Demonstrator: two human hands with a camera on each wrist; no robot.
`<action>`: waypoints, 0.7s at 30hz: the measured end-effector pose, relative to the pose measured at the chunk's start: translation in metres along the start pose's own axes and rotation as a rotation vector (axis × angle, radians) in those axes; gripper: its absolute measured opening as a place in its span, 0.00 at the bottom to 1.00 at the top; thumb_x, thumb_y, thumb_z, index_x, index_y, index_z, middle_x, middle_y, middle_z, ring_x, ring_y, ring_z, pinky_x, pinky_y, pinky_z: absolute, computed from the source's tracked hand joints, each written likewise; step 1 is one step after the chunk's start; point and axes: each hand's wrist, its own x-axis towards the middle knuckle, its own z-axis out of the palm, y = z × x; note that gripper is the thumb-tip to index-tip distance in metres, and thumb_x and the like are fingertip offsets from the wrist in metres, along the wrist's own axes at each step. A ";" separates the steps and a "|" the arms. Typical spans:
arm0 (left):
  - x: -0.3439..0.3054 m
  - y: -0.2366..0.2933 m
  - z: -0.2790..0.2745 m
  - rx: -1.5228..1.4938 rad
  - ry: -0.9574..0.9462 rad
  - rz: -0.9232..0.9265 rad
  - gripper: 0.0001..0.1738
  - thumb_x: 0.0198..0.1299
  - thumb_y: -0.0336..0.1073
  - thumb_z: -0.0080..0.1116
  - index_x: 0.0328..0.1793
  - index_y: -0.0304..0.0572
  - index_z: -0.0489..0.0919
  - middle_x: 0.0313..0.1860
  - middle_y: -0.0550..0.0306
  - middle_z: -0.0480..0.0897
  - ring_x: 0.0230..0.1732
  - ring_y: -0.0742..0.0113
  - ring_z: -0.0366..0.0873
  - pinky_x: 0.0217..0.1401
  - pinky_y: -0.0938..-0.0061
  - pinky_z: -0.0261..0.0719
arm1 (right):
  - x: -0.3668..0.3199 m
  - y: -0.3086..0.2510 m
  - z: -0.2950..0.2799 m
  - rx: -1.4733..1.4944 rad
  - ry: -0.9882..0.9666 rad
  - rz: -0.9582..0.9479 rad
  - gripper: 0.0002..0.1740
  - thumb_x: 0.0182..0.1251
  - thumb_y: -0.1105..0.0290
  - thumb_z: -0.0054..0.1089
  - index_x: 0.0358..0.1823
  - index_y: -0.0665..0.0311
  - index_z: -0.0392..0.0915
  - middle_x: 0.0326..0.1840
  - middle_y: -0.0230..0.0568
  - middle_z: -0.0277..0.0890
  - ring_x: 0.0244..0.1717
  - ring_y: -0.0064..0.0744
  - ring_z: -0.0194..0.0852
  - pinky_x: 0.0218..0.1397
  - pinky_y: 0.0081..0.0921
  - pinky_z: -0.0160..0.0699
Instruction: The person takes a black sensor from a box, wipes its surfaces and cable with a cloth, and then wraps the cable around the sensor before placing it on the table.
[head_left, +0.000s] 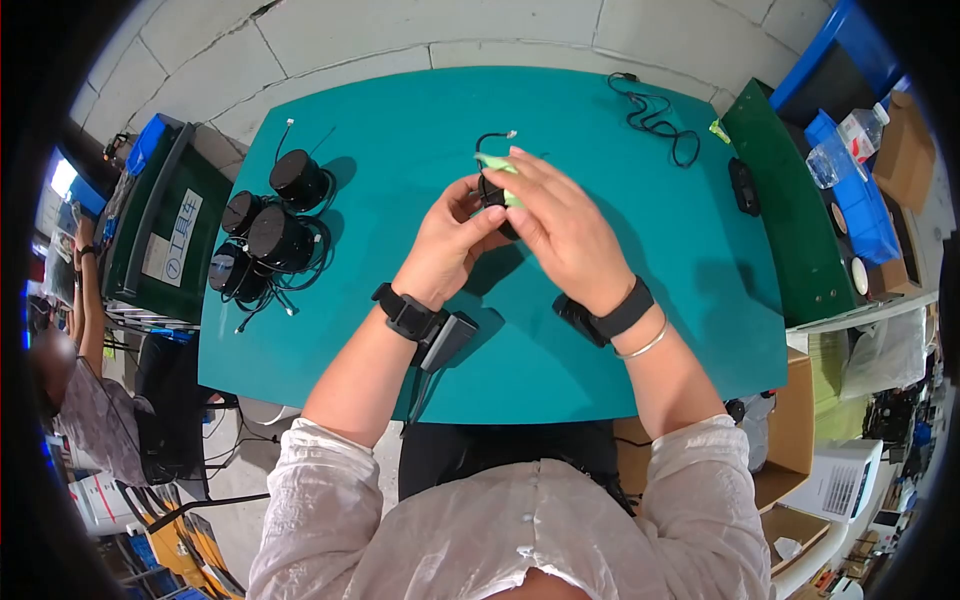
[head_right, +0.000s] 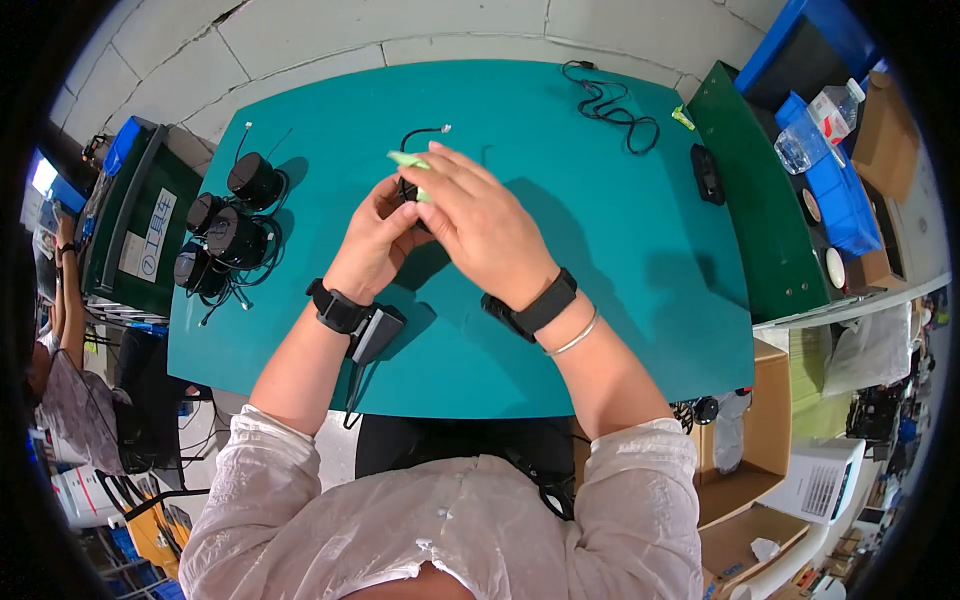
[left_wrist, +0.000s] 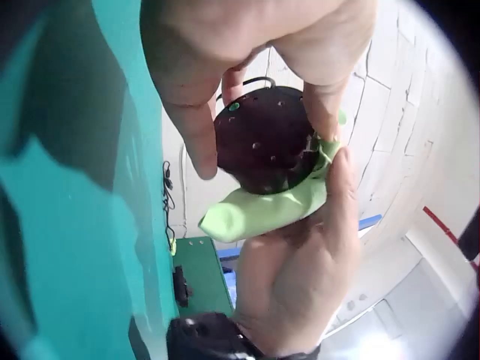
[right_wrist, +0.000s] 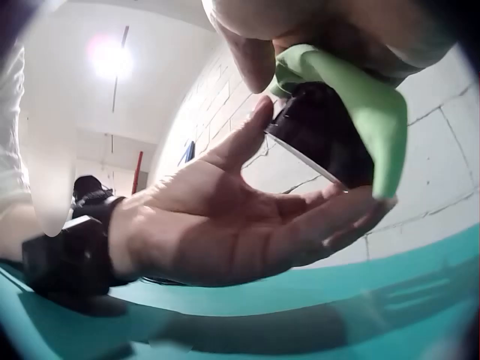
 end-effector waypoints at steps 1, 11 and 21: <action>-0.002 0.002 0.000 0.129 -0.034 0.015 0.40 0.57 0.43 0.70 0.71 0.37 0.64 0.60 0.53 0.74 0.61 0.61 0.75 0.62 0.60 0.79 | -0.001 0.002 0.000 -0.024 -0.008 0.012 0.17 0.70 0.68 0.55 0.58 0.64 0.74 0.57 0.46 0.77 0.62 0.51 0.71 0.62 0.41 0.72; 0.001 0.000 0.011 0.200 -0.003 0.130 0.41 0.51 0.29 0.72 0.70 0.37 0.63 0.64 0.52 0.69 0.64 0.62 0.71 0.67 0.66 0.72 | -0.018 0.032 0.017 0.649 0.019 0.767 0.20 0.75 0.68 0.44 0.59 0.76 0.71 0.53 0.50 0.78 0.54 0.41 0.75 0.60 0.31 0.70; 0.005 0.008 0.006 0.390 0.157 0.304 0.43 0.46 0.26 0.75 0.69 0.39 0.64 0.64 0.52 0.69 0.66 0.60 0.68 0.63 0.65 0.77 | -0.011 0.036 -0.011 0.951 0.007 0.909 0.23 0.71 0.76 0.50 0.64 0.78 0.65 0.52 0.48 0.78 0.49 0.34 0.81 0.51 0.26 0.79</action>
